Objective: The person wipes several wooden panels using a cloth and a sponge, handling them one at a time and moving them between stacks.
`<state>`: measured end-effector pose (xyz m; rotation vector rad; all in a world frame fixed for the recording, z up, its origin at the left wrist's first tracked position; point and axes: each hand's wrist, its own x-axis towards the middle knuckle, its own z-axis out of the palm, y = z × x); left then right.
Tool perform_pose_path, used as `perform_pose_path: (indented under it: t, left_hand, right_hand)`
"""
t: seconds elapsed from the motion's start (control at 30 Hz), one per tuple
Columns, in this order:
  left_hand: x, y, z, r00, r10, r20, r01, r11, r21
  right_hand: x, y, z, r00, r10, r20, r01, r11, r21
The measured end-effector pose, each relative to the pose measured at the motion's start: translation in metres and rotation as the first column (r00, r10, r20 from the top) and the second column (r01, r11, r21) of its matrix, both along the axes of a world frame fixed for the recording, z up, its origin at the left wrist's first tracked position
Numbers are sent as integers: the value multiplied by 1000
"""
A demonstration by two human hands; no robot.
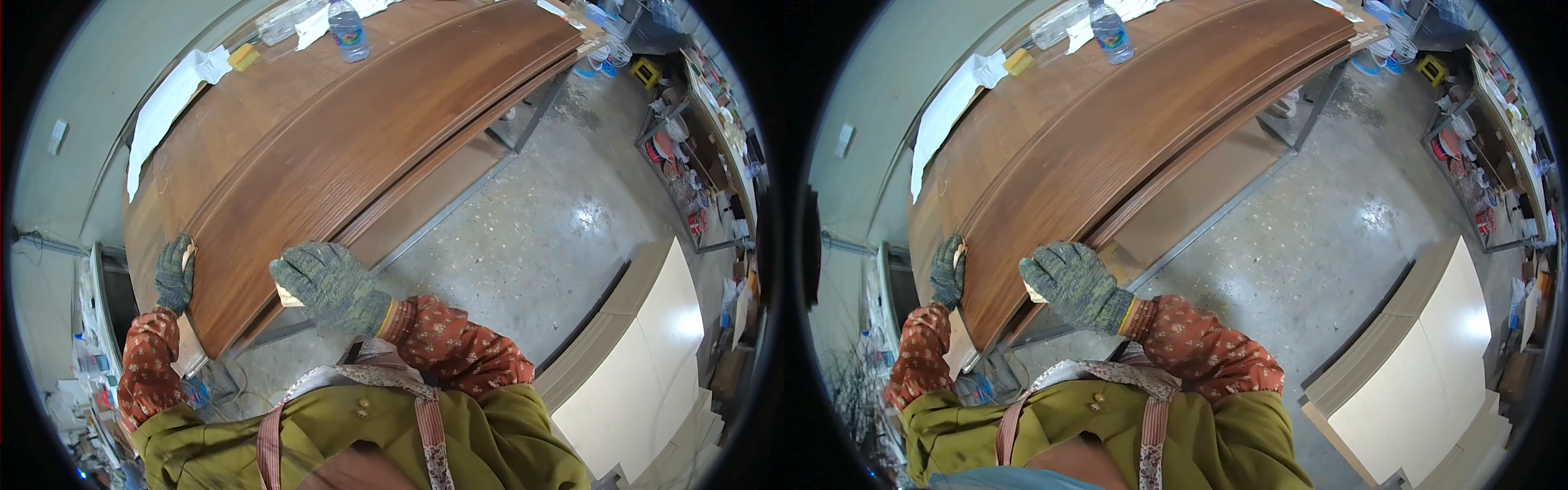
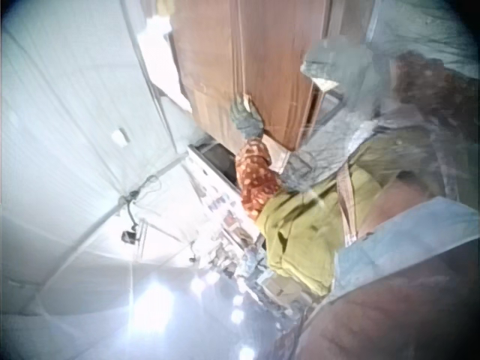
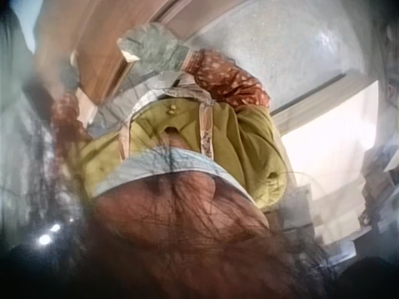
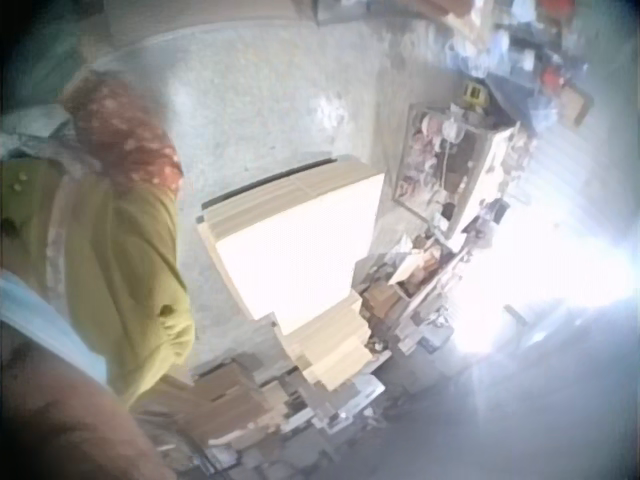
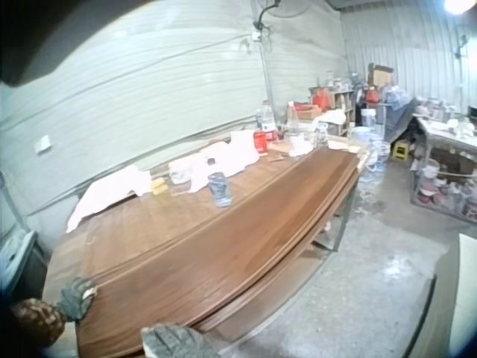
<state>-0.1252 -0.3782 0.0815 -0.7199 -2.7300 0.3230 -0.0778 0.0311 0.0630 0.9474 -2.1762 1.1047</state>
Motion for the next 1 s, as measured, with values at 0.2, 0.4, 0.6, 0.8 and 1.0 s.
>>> perform_pose_path:
  t: [0.2, 0.4, 0.6, 0.8, 1.0]
  left_hand:
    - [-2, -5, -4, 999, 24, -34, -23, 1000, 7]
    - [-3, 10, 1, 992, 125, -14, -126, 990, -62]
    - [-81, 169, 8, 980, 191, -61, -191, 981, 1]
    - [-202, 359, 18, 999, 44, 17, -46, 986, 162]
    - [-250, 435, 20, 997, -36, 63, 23, 981, 193]
  right_hand:
    - [-92, 143, -2, 966, -253, 60, 257, 962, -89]
    - [-162, 251, 27, 652, -758, -9, 758, 651, 41]
    - [-81, 124, 29, 979, 70, 189, -63, 997, -40]
    - [-158, 223, 5, 994, -89, 57, 88, 996, 23]
    - [-242, 380, 15, 739, -673, -33, 672, 734, 94]
